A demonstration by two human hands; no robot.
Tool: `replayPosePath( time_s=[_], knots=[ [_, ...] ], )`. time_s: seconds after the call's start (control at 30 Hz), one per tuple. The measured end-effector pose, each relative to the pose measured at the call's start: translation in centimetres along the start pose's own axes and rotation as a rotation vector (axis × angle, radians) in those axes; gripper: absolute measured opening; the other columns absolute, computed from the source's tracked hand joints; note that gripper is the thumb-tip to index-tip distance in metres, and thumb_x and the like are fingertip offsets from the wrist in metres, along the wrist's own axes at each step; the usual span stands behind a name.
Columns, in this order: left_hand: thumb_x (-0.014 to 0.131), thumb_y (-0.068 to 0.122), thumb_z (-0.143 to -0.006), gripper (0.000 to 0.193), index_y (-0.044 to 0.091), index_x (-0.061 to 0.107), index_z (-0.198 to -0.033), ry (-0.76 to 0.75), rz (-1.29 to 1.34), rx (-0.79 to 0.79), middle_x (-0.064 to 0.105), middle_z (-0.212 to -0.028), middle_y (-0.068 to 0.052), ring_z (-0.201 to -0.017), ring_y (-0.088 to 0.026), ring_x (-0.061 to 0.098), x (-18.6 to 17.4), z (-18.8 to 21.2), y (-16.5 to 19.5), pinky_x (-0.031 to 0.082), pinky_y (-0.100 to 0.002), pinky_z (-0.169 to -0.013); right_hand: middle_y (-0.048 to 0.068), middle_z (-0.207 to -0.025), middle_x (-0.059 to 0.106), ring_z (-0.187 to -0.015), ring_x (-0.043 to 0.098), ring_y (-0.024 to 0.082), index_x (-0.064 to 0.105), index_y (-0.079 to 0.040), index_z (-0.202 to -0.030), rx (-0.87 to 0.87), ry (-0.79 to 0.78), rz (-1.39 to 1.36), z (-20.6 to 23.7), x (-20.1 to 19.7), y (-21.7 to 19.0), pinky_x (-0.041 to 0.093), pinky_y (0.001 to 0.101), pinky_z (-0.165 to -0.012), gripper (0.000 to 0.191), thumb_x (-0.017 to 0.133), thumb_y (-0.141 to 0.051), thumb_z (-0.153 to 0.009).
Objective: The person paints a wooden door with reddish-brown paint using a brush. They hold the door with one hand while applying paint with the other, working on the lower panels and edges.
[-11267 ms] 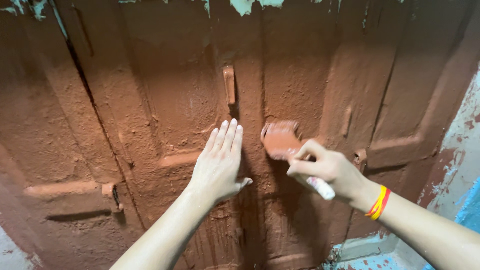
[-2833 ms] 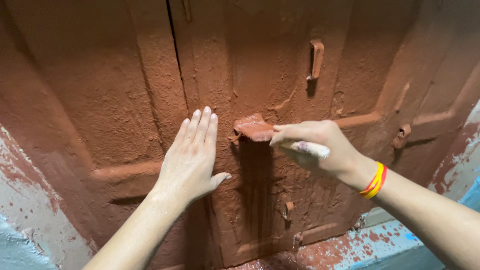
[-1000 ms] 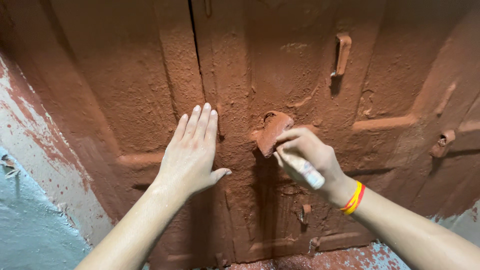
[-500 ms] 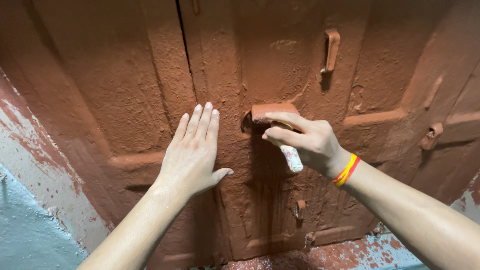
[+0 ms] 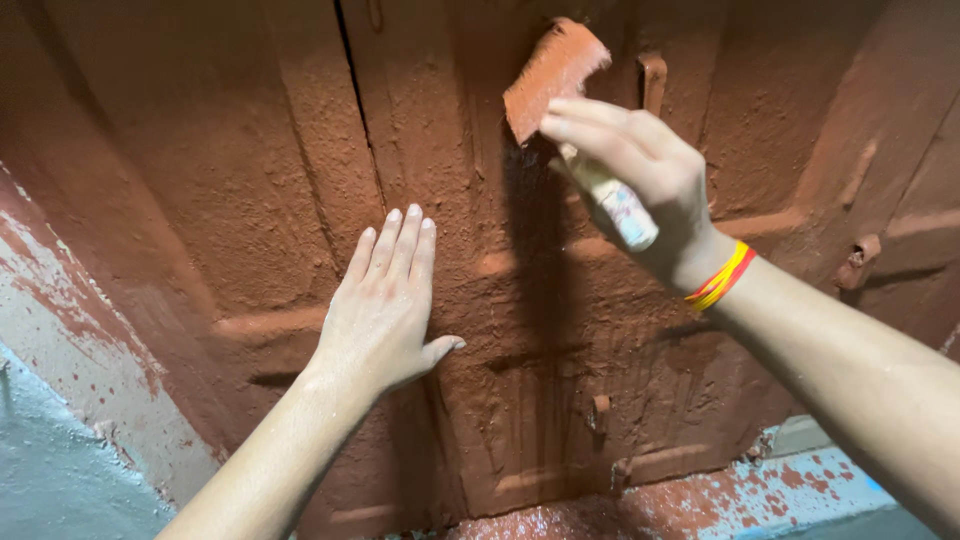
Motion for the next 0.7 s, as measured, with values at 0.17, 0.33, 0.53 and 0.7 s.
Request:
replayPosePath(
  time_s=[0.17, 0.33, 0.53, 0.7],
  knots=[
    [0.081, 0.061, -0.067, 0.129, -0.008, 0.019, -0.156, 0.022, 0.010, -0.009, 0.019, -0.165, -0.029, -0.154, -0.040, 0.017, -0.4, -0.4, 0.2, 0.015, -0.048, -0.120, 0.011, -0.127, 0.072, -0.110, 0.074, 0.024, 0.071, -0.007, -0.119, 0.027, -0.058, -0.023, 0.2, -1.2, 0.1, 0.063, 0.0319, -0.093, 0.019, 0.077, -0.002, -0.102],
    [0.081, 0.061, -0.068, 0.128, -0.007, 0.018, -0.156, -0.009, 0.000, -0.011, 0.018, -0.165, -0.028, -0.155, -0.039, 0.016, -0.7, -0.7, 0.5, 0.014, -0.048, -0.121, 0.008, -0.107, 0.071, -0.091, 0.074, 0.022, 0.072, -0.008, -0.108, 0.046, -0.065, 0.012, 1.1, -2.9, 0.4, 0.063, 0.0305, -0.078, 0.017, 0.084, -0.007, -0.095],
    [0.081, 0.061, -0.069, 0.128, -0.008, 0.017, -0.156, 0.000, 0.004, 0.006, 0.018, -0.165, -0.029, -0.155, -0.040, 0.016, -0.6, -1.4, 1.2, 0.014, -0.048, -0.121, 0.005, -0.106, 0.072, -0.090, 0.075, 0.020, 0.074, -0.013, -0.111, 0.099, -0.242, -0.160, 3.2, -2.6, 0.4, 0.064, 0.0293, -0.077, 0.026, 0.086, -0.016, -0.088],
    [0.081, 0.061, -0.069, 0.128, -0.008, 0.017, -0.156, -0.009, 0.020, 0.018, 0.018, -0.165, -0.029, -0.155, -0.039, 0.016, -0.3, -1.8, 2.0, 0.014, -0.048, -0.122, 0.007, -0.111, 0.072, -0.096, 0.075, 0.020, 0.074, -0.014, -0.112, 0.119, -0.253, -0.216, 4.3, -1.7, 0.1, 0.064, 0.0307, -0.082, 0.024, 0.083, -0.013, -0.090]
  ],
)
Point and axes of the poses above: each hand's wrist, its own z-axis away from the middle knuckle, its own x-axis out of the palm, y = z × x, the point moved 2 cm from there along -z, towards the middle knuckle
